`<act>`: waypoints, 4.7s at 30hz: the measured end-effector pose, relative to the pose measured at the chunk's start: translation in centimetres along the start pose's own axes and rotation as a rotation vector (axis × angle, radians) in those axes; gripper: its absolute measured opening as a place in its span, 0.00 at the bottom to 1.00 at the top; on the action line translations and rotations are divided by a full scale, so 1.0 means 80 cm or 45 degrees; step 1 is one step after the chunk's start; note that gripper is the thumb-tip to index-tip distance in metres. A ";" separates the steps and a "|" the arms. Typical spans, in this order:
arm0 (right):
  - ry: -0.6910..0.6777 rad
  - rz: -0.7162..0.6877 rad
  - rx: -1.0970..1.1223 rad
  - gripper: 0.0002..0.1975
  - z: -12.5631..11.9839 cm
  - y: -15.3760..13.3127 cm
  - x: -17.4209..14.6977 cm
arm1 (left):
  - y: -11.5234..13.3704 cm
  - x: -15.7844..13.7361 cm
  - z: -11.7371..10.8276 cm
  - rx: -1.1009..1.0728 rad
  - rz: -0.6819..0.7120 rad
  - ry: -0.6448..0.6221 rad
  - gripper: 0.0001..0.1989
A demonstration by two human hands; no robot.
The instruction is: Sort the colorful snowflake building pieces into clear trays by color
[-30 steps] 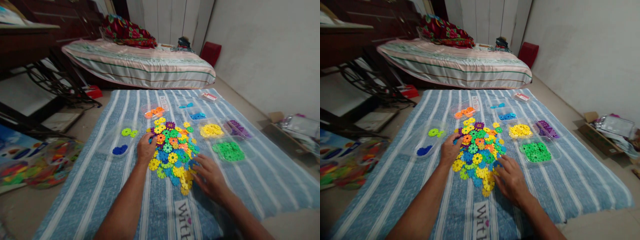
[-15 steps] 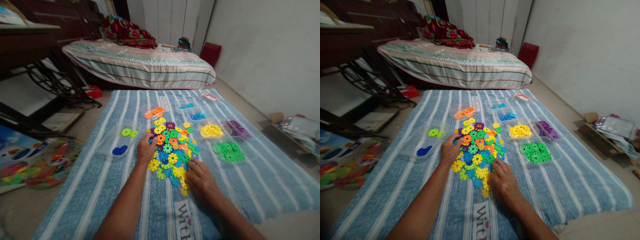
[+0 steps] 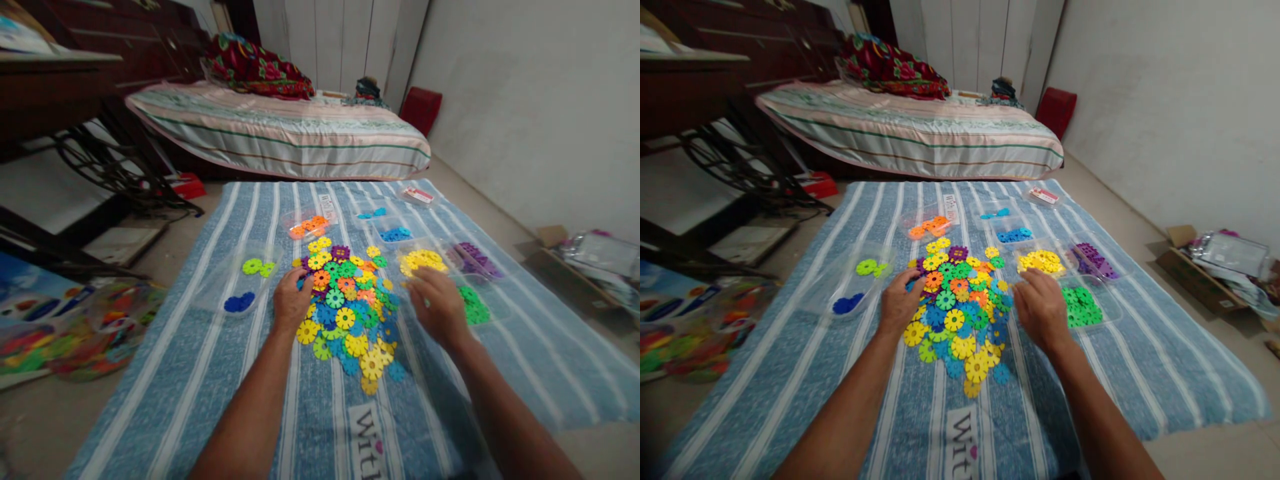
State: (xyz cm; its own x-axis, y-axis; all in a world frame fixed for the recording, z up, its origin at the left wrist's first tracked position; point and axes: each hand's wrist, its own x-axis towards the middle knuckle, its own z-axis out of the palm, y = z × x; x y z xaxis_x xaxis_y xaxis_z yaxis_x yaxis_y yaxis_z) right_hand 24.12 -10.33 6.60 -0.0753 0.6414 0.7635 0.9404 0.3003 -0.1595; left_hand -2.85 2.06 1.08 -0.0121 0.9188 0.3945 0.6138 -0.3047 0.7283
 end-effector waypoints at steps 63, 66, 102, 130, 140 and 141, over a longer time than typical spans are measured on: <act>-0.427 -0.111 0.275 0.07 0.023 -0.084 -0.051 | -0.002 -0.004 0.003 -0.002 -0.003 0.006 0.12; -0.478 -0.102 0.242 0.11 0.028 -0.095 -0.065 | -0.003 -0.003 0.003 -0.002 0.002 0.005 0.12; 0.156 0.150 -0.181 0.06 0.009 0.030 0.027 | -0.002 0.000 -0.001 0.018 0.022 -0.001 0.11; -0.359 -0.160 0.358 0.04 0.049 -0.103 -0.071 | -0.003 -0.002 0.001 0.000 0.007 0.004 0.11; -0.200 -0.092 0.468 0.05 0.051 -0.102 -0.070 | -0.002 -0.002 0.001 0.000 0.002 0.008 0.11; -0.203 -0.085 0.481 0.04 0.051 -0.102 -0.071 | -0.002 -0.002 0.001 0.000 0.000 0.007 0.11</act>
State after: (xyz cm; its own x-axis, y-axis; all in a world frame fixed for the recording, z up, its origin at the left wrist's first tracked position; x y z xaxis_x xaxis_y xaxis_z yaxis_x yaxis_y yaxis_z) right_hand 15.51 -13.52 1.03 -0.2105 0.7040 0.6783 0.7462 0.5640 -0.3537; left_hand -2.85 1.98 0.84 -0.0163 0.9173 0.3978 0.6138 -0.3049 0.7282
